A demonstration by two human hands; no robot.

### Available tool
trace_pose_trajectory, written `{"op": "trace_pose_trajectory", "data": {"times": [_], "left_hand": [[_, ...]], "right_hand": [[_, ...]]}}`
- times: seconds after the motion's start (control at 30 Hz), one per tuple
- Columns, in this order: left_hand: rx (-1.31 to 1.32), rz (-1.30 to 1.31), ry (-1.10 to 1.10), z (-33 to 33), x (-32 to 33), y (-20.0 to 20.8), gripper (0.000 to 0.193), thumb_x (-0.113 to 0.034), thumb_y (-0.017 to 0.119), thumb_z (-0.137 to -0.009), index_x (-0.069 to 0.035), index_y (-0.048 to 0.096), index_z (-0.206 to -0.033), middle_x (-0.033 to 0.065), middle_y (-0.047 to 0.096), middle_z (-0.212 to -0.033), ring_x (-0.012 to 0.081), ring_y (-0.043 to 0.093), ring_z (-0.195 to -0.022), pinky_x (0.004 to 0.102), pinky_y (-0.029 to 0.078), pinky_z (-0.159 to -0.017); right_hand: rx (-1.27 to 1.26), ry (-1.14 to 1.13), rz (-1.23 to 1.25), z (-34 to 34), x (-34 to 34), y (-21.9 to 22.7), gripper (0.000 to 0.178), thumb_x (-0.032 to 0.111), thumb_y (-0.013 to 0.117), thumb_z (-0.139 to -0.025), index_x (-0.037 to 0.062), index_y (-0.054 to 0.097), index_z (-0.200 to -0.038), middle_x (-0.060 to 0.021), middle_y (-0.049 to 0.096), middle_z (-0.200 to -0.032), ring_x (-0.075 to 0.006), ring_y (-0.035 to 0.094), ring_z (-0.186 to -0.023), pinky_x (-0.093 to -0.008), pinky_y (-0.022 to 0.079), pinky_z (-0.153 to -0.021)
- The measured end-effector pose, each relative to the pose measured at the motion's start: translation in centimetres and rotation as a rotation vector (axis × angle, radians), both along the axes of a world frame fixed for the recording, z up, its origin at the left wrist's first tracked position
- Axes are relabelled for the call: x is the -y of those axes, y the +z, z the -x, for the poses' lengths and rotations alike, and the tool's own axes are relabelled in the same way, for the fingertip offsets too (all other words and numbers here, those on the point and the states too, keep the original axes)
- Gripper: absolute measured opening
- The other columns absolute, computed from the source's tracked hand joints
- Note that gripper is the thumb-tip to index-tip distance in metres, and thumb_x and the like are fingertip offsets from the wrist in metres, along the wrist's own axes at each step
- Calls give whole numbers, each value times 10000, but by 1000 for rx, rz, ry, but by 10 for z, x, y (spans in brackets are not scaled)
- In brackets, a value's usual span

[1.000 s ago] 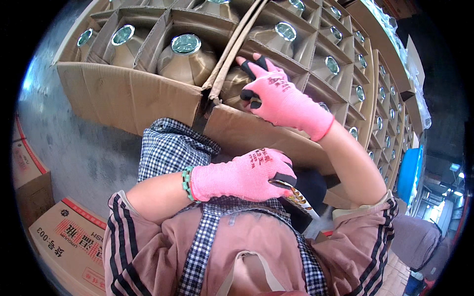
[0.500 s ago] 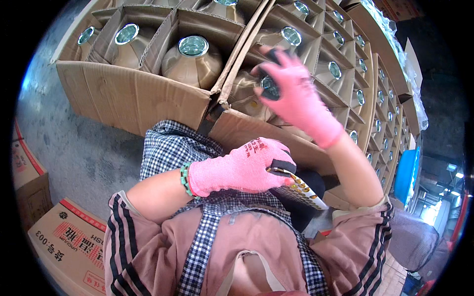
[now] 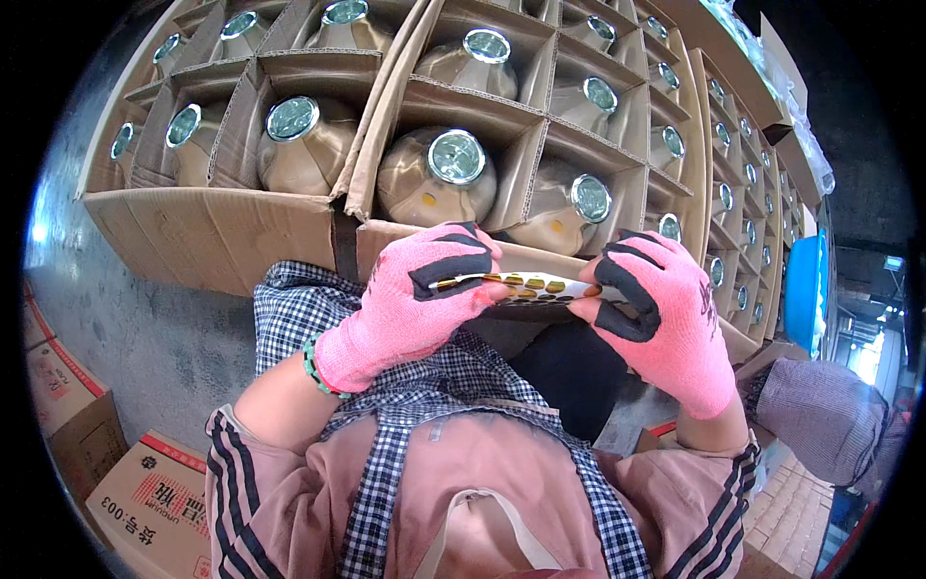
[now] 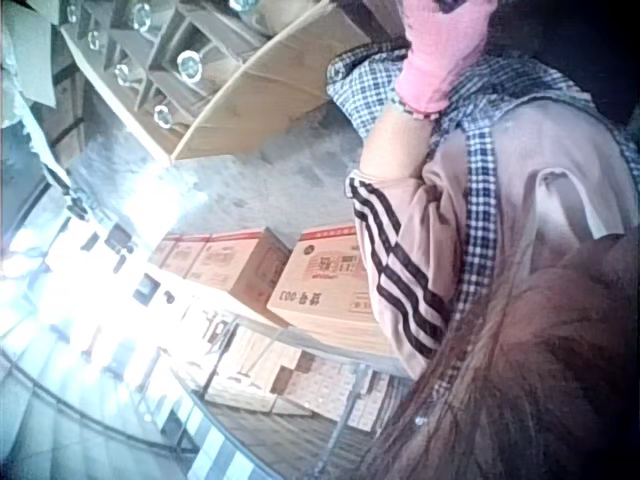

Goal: The person applies small circular stickers to the tops of glass jars arranged in a cardboard box. They peel individual stickers from a sheet and press them onto the jar lids one by one.

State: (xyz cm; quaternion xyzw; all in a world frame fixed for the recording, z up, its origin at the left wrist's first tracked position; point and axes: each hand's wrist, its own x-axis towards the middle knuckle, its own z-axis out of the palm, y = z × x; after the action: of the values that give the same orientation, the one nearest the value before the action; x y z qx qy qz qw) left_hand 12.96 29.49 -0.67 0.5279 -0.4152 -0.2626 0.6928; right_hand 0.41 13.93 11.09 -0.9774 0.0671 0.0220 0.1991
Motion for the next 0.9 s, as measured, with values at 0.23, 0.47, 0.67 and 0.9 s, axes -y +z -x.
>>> {"op": "trace_pose_trajectory", "data": {"times": [0.23, 0.47, 0.67, 0.9], "left_hand": [[100, 30, 25, 1, 2, -2, 197, -78, 695, -667, 2, 604, -824, 130, 595, -818, 245, 580, -779, 301, 461, -697], [-25, -23, 17, 0, 0, -2, 176, -64, 699, -669, 11, 614, -804, 116, 602, -824, 201, 574, -769, 282, 454, -678], [-186, -12, 36, 2, 1, 2, 170, -68, 696, -683, 13, 611, -805, 93, 593, -789, 155, 550, -717, 263, 442, -645], [-353, -106, -11, -5, -7, 3, 183, -65, 682, -696, 31, 619, -838, 112, 596, -876, 172, 546, -857, 279, 433, -760]], "right_hand": [[123, -8, 21, 8, 6, -2, 179, 112, 671, -648, 62, 559, -778, -87, 534, -744, -286, 526, -748, -379, 411, -674], [316, 74, 178, 10, 5, -12, 201, 31, 679, -580, 64, 588, -757, -59, 573, -767, -264, 565, -789, -374, 439, -741], [336, 194, 197, 5, 9, -11, 269, 29, 674, -523, 74, 582, -772, -53, 572, -823, -257, 562, -824, -374, 436, -747], [315, 97, 94, -4, 7, 1, 210, 6, 661, -560, 59, 580, -747, -66, 583, -853, -278, 567, -893, -381, 432, -816]]}}
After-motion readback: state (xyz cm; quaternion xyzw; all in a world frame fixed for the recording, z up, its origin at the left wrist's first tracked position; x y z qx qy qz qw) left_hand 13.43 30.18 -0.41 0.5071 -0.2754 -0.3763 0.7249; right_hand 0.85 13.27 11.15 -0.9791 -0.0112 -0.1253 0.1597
